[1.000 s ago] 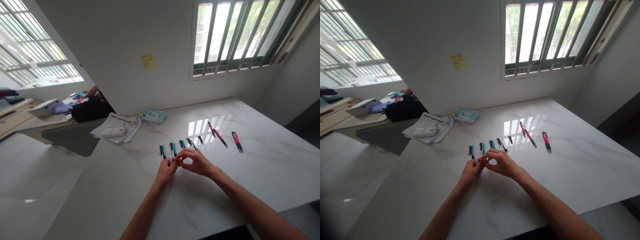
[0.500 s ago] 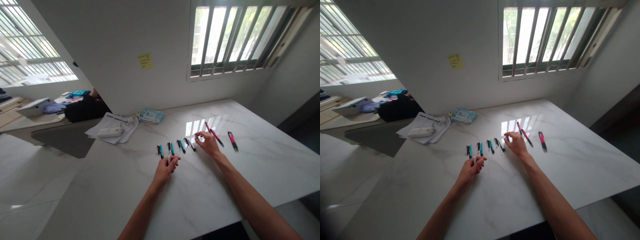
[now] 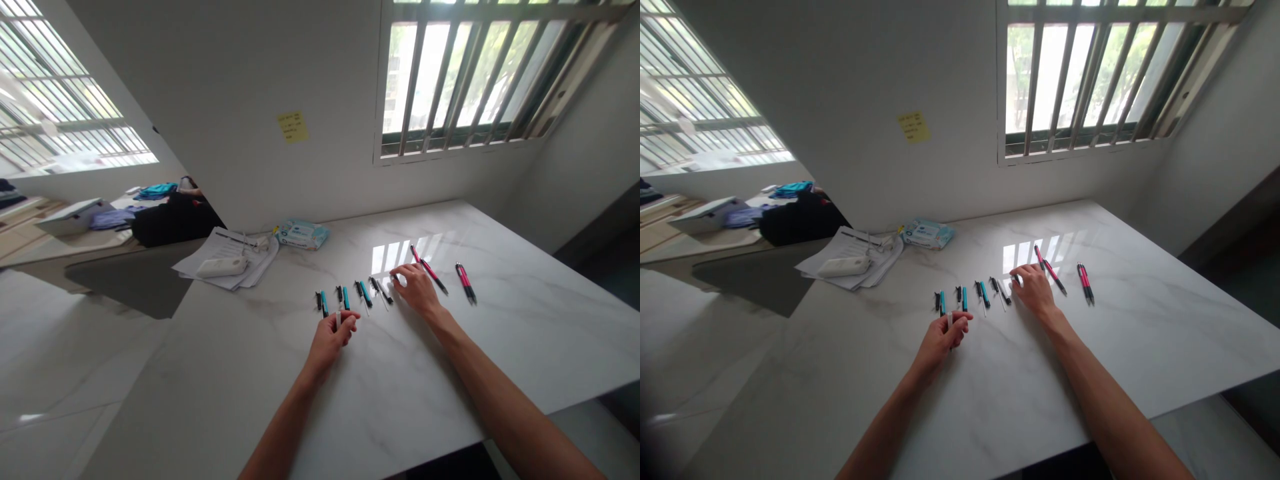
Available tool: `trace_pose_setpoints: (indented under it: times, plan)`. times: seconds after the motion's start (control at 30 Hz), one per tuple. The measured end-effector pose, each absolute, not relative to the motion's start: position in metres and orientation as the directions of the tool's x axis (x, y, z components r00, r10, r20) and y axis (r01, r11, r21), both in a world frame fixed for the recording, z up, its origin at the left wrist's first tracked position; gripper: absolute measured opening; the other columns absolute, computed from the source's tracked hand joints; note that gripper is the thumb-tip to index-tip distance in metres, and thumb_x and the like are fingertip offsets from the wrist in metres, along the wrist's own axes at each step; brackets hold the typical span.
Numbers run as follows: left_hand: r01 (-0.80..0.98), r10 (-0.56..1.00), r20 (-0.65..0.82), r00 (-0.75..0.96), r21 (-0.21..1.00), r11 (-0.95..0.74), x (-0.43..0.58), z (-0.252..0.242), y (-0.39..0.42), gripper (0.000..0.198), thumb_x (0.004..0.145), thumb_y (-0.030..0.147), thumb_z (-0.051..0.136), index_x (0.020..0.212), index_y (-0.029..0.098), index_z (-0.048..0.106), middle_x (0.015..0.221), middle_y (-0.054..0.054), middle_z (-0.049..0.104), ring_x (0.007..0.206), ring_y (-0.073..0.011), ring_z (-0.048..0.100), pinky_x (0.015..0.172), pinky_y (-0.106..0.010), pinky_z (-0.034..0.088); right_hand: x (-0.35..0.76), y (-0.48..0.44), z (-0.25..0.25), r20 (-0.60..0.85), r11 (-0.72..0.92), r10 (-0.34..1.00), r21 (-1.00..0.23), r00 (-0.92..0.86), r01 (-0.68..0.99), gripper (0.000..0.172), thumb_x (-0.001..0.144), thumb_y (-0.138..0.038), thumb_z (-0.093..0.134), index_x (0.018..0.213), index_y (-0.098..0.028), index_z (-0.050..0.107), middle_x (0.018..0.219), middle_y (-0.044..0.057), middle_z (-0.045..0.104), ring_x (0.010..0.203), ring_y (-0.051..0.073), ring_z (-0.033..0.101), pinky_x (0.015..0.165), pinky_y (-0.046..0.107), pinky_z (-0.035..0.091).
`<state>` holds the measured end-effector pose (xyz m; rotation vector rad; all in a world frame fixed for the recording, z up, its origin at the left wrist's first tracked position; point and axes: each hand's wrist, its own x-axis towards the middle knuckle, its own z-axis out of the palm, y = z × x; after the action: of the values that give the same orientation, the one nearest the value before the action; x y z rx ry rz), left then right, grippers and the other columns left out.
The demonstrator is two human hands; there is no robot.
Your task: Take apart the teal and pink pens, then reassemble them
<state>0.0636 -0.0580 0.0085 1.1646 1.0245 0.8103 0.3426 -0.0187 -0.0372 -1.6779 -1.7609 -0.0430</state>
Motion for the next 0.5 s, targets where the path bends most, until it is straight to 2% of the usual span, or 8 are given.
trace_pose_setpoints:
  times: [0.17, 0.27, 0.37, 0.5]
  plan:
    - [-0.019, 0.921, -0.193, 0.338, 0.977, 0.212, 0.063, 0.007, -0.057, 0.047, 0.082, 0.049, 0.073, 0.112, 0.014, 0.069, 0.08, -0.001, 0.059, 0.059, -0.0084, 0.042, 0.054, -0.022, 0.03, 0.34, -0.019, -0.037, 0.493, 0.163, 0.866, -0.433, 0.081, 0.887, 0.024, 0.09, -0.016, 0.06, 0.107, -0.023, 0.077, 0.108, 0.008, 0.074, 0.108, 0.03, 0.059, 0.097, 0.045, 0.051]
    - [-0.031, 0.922, -0.188, 0.34, 0.977, 0.21, 0.063, 0.007, -0.056, 0.05, 0.083, 0.049, 0.072, 0.12, 0.017, 0.065, 0.082, 0.0, 0.06, 0.06, -0.0085, 0.043, 0.055, -0.022, 0.032, 0.333, -0.018, -0.037, 0.484, 0.176, 0.875, -0.367, 0.025, 0.913, 0.031, 0.092, -0.014, 0.056, 0.112, -0.026, 0.077, 0.127, 0.009, 0.068, 0.121, 0.033, 0.053, 0.102, 0.05, 0.048]
    - [-0.034, 0.92, -0.191, 0.342, 0.976, 0.215, 0.063, 0.007, -0.056, 0.048, 0.082, 0.049, 0.073, 0.118, 0.018, 0.065, 0.083, 0.0, 0.06, 0.06, -0.0082, 0.043, 0.055, -0.022, 0.032, 0.325, -0.018, -0.037, 0.453, 0.181, 0.891, -0.297, -0.029, 0.937, 0.042, 0.089, -0.007, 0.055, 0.118, -0.029, 0.077, 0.145, 0.008, 0.058, 0.134, 0.037, 0.042, 0.107, 0.054, 0.044]
    - [-0.037, 0.924, -0.187, 0.333, 0.977, 0.211, 0.063, 0.007, -0.055, 0.047, 0.081, 0.048, 0.073, 0.114, 0.016, 0.066, 0.082, 0.0, 0.059, 0.058, -0.0077, 0.043, 0.053, -0.022, 0.031, 0.321, -0.018, -0.039, 0.422, 0.163, 0.906, -0.274, -0.034, 0.948, 0.051, 0.087, -0.003, 0.053, 0.124, -0.03, 0.075, 0.15, 0.009, 0.053, 0.14, 0.038, 0.037, 0.108, 0.055, 0.043]
